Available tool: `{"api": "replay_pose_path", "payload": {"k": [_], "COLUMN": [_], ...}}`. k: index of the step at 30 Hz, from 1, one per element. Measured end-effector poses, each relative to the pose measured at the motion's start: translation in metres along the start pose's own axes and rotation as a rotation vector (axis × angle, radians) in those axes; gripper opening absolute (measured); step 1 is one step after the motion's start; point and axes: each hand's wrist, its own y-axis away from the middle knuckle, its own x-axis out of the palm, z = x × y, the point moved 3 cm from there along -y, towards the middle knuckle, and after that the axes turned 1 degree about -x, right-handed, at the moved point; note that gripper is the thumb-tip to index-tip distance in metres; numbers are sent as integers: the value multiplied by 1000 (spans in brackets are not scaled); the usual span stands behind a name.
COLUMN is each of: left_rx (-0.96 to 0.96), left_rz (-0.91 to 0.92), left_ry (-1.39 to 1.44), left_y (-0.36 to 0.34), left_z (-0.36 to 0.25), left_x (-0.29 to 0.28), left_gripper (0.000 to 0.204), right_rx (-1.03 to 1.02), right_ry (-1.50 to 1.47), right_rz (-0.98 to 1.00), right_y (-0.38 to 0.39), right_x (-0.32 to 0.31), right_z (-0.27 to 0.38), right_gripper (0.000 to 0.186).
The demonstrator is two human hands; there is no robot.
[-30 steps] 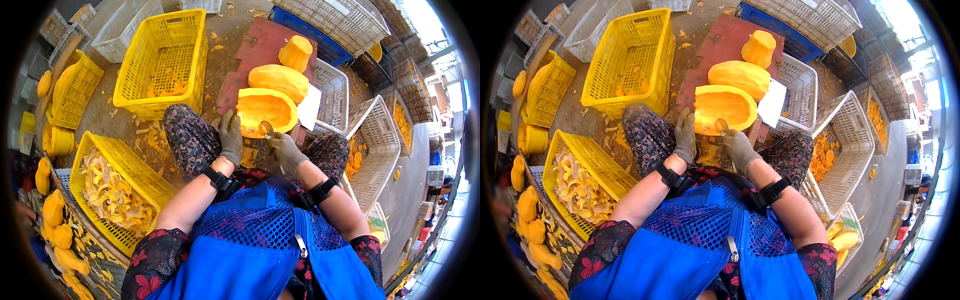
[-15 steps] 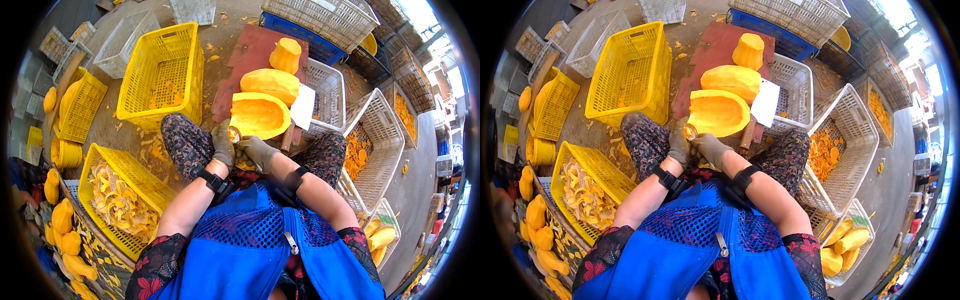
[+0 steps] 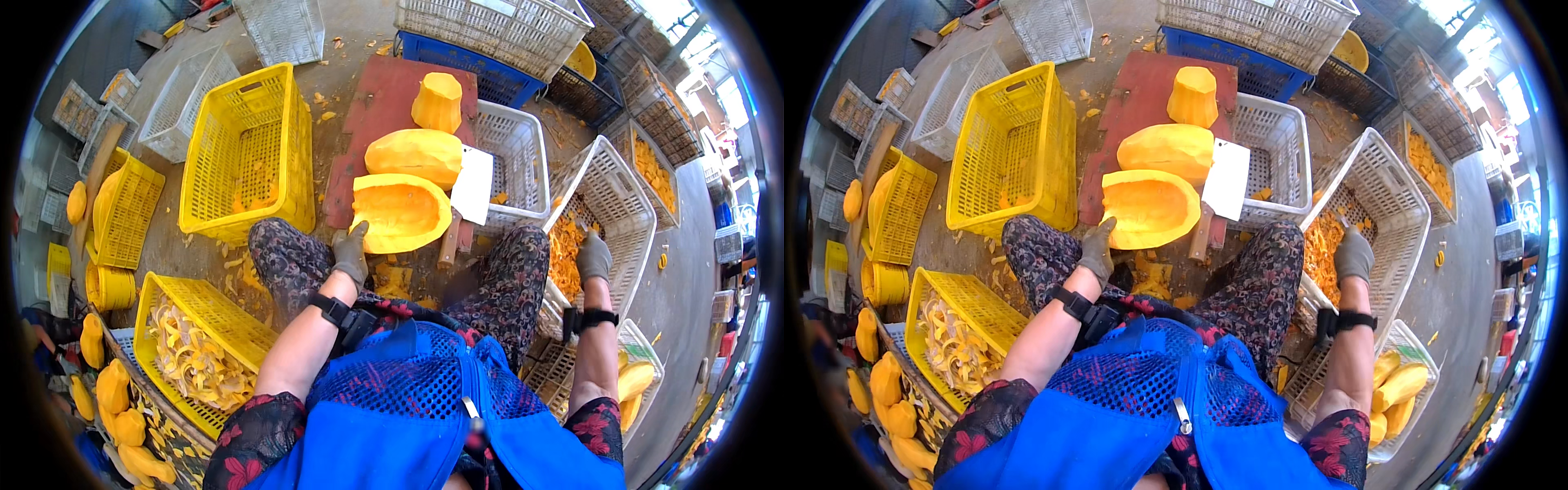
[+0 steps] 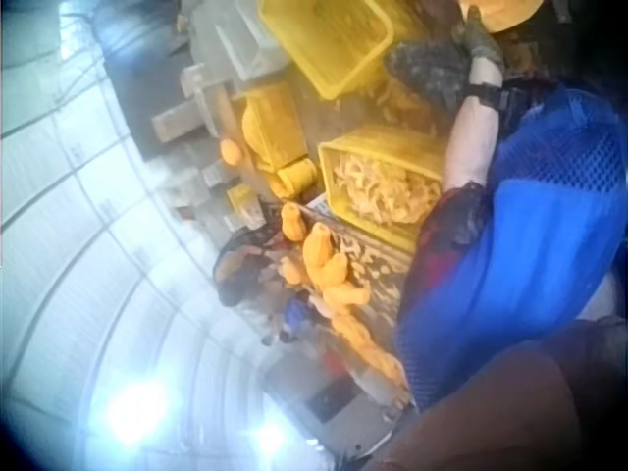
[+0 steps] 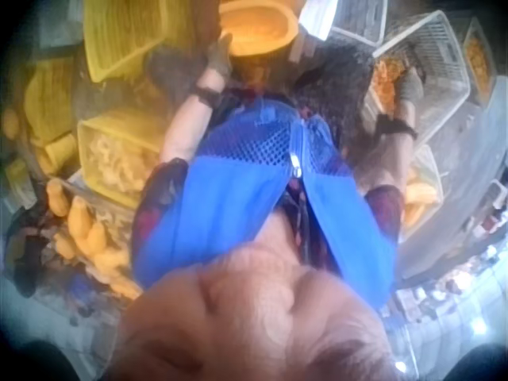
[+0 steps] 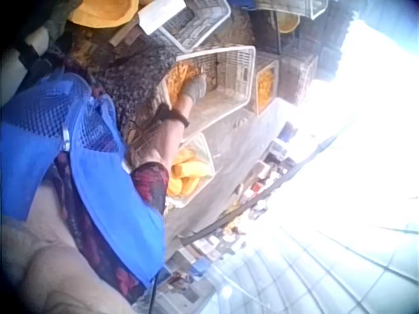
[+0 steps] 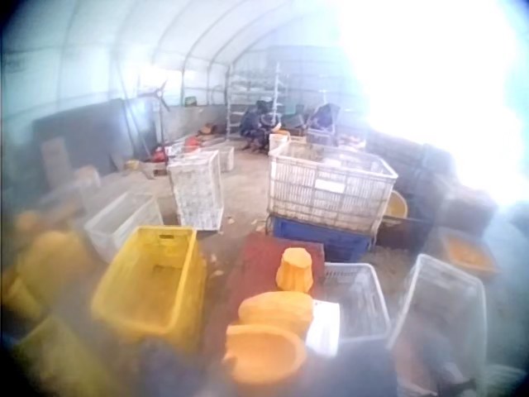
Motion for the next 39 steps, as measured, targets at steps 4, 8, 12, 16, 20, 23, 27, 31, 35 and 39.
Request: {"api": "replay_pose_path", "payload": {"k": [4, 8, 12, 16, 20, 23, 27, 31, 35, 39], "left_rx": [-209, 105, 231, 493, 744, 1162, 1456, 1507, 1734, 1518], "left_rz": [-27, -27, 2, -100, -223, -423, -420, -407, -341, -116], "left_ry": [47, 5, -9, -297, -608, -1022, -1075, -1394, -1644, -1728], "left_y": [7, -22, 41, 41, 24, 2, -29, -56, -73, -51], "left_z": [-13, 14, -59, -125, -205, -251, -282, -257, -180, -151], "left_x": [1, -27, 15, 15, 46, 85, 145, 185, 194, 211], "left_gripper": [33, 40, 41, 36, 32, 35, 39, 36, 29, 48], "right_rx": [255, 134, 53, 22, 63, 51, 105, 113, 83, 149], "right_ry": [-1034, -1416, -1510, -1532, -1635, -1636, -1616, -1601, -1532, -1590], "right_rz": [-11, 191, 293, 309, 321, 312, 369, 374, 365, 381], "right_y": [-3, 7, 16, 10, 2, 0, -2, -1, -2, 0], "right_x": [-12, -87, -84, -85, -85, -62, -67, -56, -54, -51], "right_z": [16, 143, 191, 210, 217, 220, 222, 227, 231, 232], "right_gripper": [16, 10, 12, 15, 15, 15, 15, 16, 17, 17]}}
